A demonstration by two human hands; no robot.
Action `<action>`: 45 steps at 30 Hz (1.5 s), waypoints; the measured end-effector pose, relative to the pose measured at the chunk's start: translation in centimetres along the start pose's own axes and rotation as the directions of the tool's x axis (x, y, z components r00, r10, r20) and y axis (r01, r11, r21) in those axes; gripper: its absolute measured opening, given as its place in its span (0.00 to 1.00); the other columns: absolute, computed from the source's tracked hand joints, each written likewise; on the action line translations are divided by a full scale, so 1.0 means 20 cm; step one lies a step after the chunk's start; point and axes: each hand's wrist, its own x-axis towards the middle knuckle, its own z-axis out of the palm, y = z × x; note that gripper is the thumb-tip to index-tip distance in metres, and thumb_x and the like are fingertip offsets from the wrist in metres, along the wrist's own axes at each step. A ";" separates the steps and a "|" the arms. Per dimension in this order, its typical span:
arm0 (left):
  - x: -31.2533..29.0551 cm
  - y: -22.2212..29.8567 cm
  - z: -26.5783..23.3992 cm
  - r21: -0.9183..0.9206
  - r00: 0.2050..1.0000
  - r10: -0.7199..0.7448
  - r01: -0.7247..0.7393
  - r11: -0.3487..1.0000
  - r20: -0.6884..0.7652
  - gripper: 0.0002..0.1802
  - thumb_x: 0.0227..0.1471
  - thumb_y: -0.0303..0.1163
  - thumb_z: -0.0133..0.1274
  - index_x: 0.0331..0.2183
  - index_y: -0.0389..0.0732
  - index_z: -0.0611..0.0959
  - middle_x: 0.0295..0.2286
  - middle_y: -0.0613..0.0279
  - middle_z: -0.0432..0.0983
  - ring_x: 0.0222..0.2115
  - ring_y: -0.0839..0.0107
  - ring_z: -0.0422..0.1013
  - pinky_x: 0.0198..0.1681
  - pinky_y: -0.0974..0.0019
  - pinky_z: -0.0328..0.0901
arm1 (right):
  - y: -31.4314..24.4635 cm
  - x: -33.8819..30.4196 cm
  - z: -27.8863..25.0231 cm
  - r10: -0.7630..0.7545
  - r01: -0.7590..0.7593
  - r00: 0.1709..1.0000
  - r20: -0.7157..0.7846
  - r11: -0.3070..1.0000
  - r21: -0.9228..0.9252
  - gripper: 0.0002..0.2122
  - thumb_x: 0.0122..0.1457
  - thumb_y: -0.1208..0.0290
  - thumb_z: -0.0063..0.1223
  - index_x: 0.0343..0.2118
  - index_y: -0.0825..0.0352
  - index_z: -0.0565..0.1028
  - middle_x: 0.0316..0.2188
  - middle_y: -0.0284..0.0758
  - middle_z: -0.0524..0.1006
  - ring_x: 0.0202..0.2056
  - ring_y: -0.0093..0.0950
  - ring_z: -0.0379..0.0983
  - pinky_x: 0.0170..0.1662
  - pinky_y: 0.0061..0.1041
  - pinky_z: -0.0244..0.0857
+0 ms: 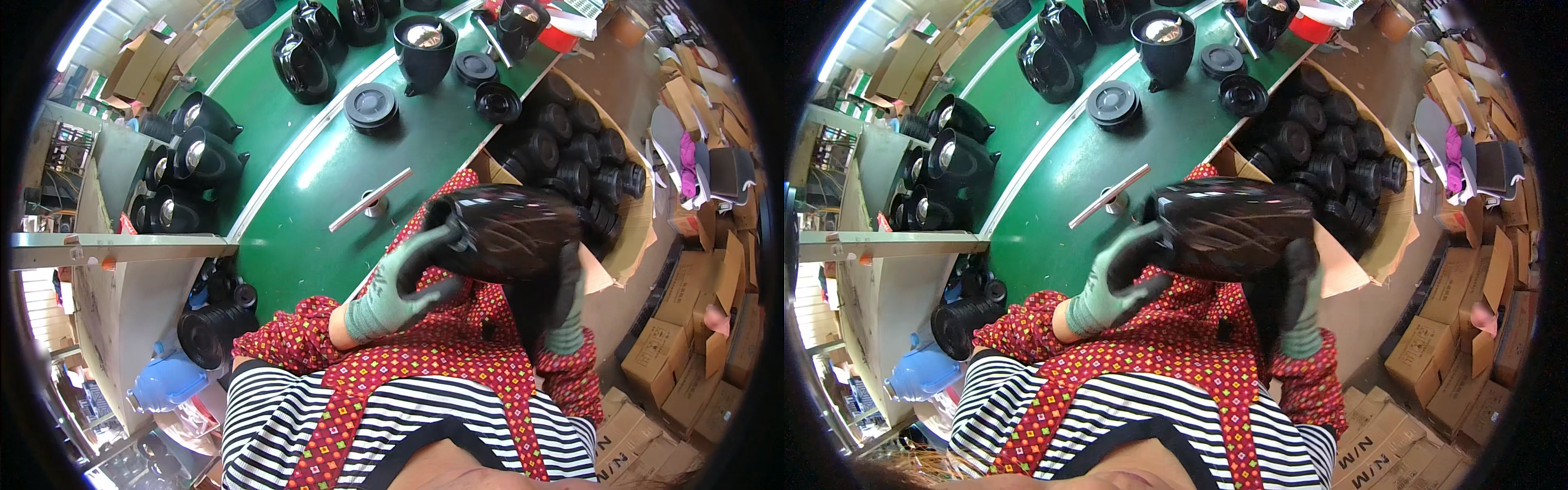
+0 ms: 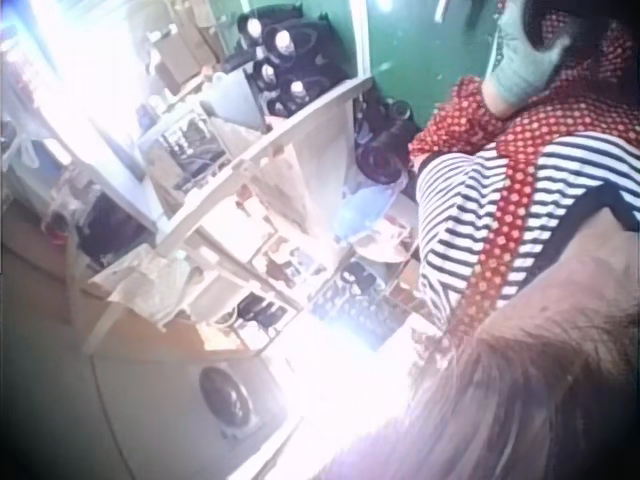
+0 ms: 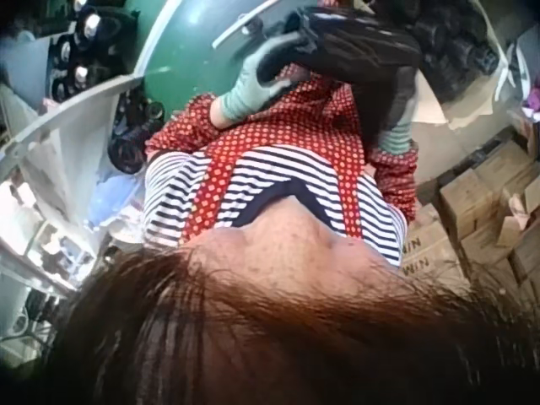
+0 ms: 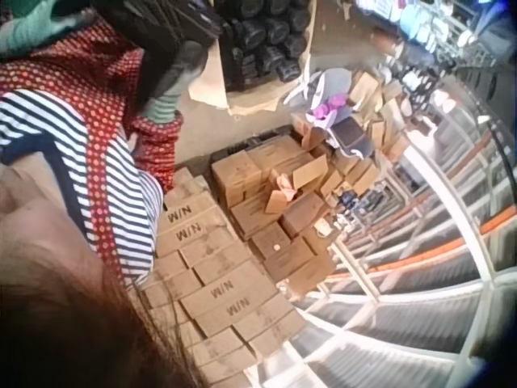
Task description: The person repeatedly picks up black kettles and their lids from a green workbench, inserts a metal rod into the kettle opening, and secures the lid. The person handles the kettles one at a time, placing each assembled unit back on the bench.
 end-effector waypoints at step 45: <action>1.09 0.20 0.19 0.215 0.591 0.012 -0.312 0.926 0.807 0.33 0.57 0.48 0.58 0.55 0.33 0.82 0.53 0.43 0.76 0.53 0.47 0.74 0.58 0.46 0.66 | 0.16 0.87 0.17 -0.391 0.423 0.557 0.733 0.893 0.155 0.13 0.65 0.66 0.56 0.46 0.69 0.78 0.45 0.41 0.77 0.48 0.40 0.74 0.55 0.39 0.66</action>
